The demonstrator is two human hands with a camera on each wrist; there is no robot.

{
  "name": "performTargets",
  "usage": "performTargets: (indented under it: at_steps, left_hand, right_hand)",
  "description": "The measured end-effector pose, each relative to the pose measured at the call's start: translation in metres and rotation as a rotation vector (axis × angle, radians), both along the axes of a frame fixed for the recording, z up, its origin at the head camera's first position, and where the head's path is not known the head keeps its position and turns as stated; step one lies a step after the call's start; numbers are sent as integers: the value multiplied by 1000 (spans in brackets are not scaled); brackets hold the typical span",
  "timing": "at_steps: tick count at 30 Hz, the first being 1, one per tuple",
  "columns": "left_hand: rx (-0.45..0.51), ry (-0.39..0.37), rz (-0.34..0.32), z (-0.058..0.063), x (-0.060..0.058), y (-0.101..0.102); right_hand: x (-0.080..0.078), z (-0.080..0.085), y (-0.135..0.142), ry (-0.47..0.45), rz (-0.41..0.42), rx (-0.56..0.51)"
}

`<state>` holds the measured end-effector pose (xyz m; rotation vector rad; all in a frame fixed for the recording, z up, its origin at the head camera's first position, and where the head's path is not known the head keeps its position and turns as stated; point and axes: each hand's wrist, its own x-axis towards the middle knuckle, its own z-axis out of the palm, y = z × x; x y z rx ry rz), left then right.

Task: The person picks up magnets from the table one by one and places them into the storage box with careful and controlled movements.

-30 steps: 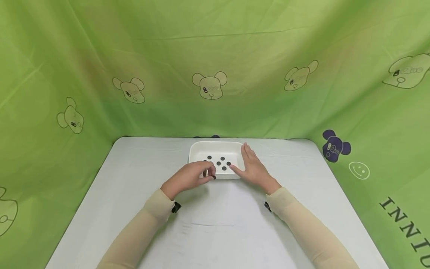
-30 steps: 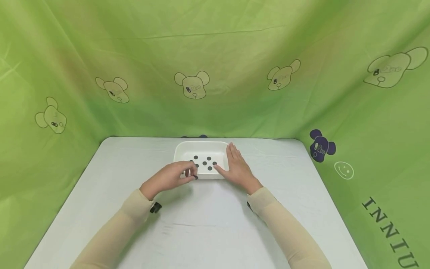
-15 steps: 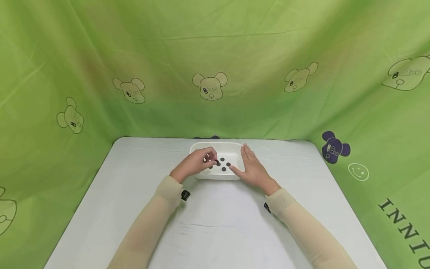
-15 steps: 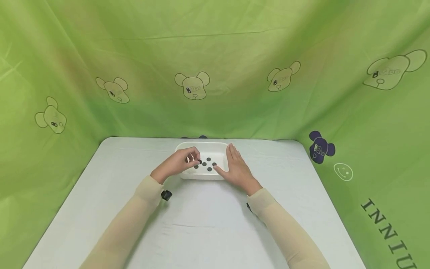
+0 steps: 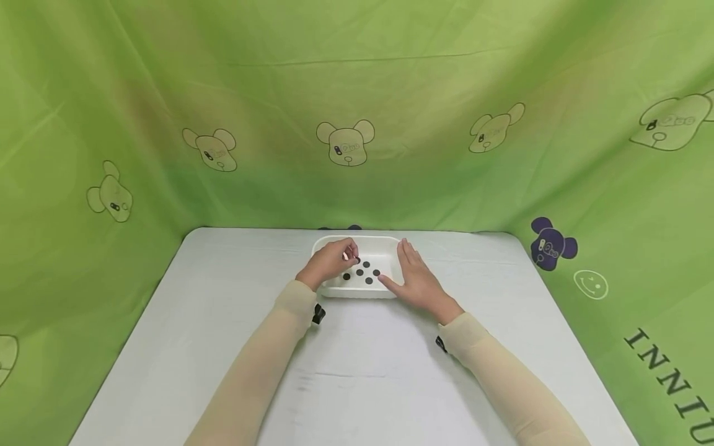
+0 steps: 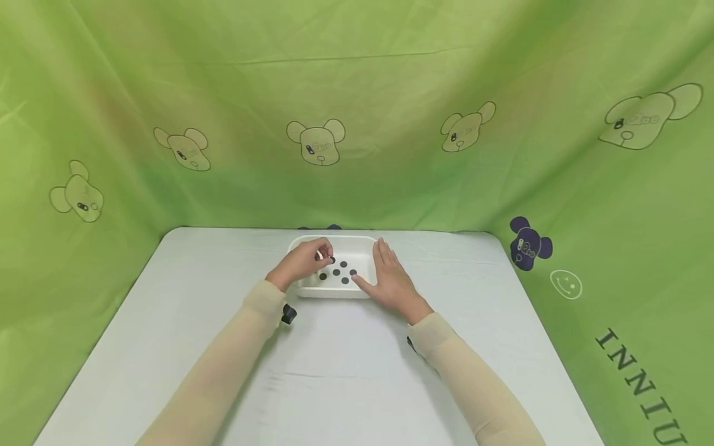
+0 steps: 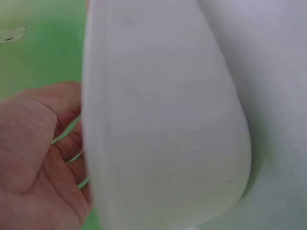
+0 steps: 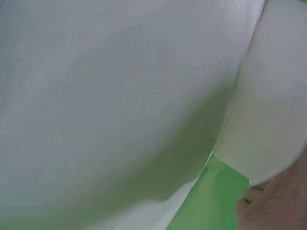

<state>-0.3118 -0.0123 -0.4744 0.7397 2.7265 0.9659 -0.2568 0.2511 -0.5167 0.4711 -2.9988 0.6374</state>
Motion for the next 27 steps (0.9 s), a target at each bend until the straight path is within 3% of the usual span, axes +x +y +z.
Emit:
performTargets:
  at_steps: [14, 27]
  left_hand:
    - [-101, 0, 70, -18, -9, 8]
    - [-103, -15, 147, -20, -7, 19]
  right_hand:
    - [0, -2, 0, -3, -2, -1]
    - [3, 4, 0, -13, -2, 22]
